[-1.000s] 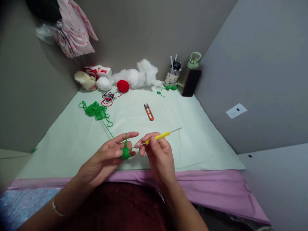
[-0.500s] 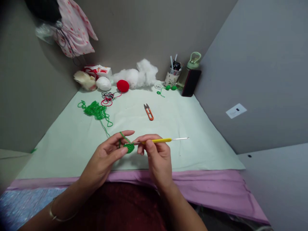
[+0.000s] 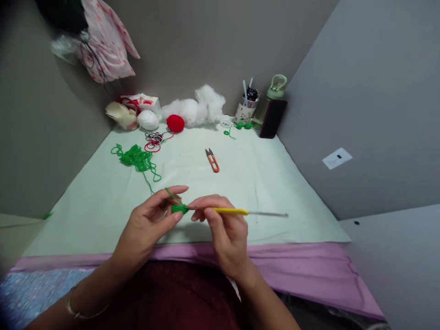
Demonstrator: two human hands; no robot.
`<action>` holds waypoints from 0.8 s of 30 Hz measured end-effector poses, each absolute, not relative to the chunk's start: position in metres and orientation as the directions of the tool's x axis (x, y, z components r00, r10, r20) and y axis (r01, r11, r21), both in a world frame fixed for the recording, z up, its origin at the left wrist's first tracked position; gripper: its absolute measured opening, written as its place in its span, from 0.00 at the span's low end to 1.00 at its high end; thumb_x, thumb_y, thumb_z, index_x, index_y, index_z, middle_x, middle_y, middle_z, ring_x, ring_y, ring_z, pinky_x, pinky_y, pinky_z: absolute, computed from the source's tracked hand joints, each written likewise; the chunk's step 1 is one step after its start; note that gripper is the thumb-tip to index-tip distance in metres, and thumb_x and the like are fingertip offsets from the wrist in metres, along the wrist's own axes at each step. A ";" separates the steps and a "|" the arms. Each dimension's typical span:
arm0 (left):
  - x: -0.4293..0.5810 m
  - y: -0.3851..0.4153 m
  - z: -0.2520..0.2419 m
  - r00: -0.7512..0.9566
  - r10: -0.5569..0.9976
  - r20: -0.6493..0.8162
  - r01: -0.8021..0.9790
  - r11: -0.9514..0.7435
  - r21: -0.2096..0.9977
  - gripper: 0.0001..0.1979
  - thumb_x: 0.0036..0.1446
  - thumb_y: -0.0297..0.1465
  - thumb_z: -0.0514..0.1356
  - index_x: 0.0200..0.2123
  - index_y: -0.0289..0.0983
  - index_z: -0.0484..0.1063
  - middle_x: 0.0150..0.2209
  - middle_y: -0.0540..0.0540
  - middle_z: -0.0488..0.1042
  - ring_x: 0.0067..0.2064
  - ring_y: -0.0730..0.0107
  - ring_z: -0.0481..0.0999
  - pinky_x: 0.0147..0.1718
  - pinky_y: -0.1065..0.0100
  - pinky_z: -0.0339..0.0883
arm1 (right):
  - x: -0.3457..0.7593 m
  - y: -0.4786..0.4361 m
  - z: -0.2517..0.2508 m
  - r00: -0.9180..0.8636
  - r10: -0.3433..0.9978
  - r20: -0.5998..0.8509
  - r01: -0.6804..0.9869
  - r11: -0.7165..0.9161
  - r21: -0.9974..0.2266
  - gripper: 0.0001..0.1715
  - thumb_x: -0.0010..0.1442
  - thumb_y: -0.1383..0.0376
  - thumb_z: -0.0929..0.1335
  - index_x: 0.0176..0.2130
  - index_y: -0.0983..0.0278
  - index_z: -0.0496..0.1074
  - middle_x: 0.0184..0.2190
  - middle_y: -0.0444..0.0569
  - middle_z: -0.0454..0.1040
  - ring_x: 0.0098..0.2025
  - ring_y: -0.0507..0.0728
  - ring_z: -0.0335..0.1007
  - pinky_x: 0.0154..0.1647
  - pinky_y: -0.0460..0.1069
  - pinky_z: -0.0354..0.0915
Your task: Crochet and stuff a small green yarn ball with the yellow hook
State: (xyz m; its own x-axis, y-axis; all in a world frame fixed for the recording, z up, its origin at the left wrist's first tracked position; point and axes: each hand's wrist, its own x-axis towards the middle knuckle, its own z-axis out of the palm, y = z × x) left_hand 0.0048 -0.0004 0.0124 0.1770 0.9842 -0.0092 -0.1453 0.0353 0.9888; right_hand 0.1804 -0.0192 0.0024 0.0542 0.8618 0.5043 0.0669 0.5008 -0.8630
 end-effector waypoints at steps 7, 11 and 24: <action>0.008 -0.001 0.012 0.236 0.964 -0.124 -0.347 0.203 0.916 0.26 0.57 0.32 0.73 0.60 0.47 0.79 0.36 0.51 0.73 0.39 0.70 0.70 0.45 0.68 0.64 | 0.175 -0.025 0.000 -0.058 0.705 0.707 0.358 0.676 -0.645 0.14 0.71 0.72 0.68 0.50 0.59 0.79 0.43 0.53 0.84 0.43 0.58 0.81 0.43 0.54 0.77; 0.005 0.000 0.015 0.325 0.931 -0.169 -0.395 0.296 0.870 0.23 0.56 0.34 0.74 0.56 0.44 0.81 0.36 0.50 0.72 0.41 0.68 0.70 0.47 0.67 0.63 | 0.174 -0.018 0.005 0.099 0.870 0.484 0.054 0.481 -0.875 0.12 0.74 0.66 0.66 0.44 0.59 0.81 0.37 0.49 0.82 0.32 0.54 0.77 0.35 0.51 0.75; 0.005 0.001 0.015 0.339 0.921 -0.192 -0.403 0.326 0.855 0.20 0.57 0.37 0.73 0.54 0.44 0.83 0.37 0.49 0.75 0.43 0.67 0.72 0.48 0.65 0.62 | 0.172 -0.013 0.008 0.128 0.932 0.340 -0.076 0.351 -0.933 0.12 0.75 0.63 0.67 0.41 0.60 0.80 0.36 0.46 0.82 0.28 0.50 0.75 0.31 0.48 0.73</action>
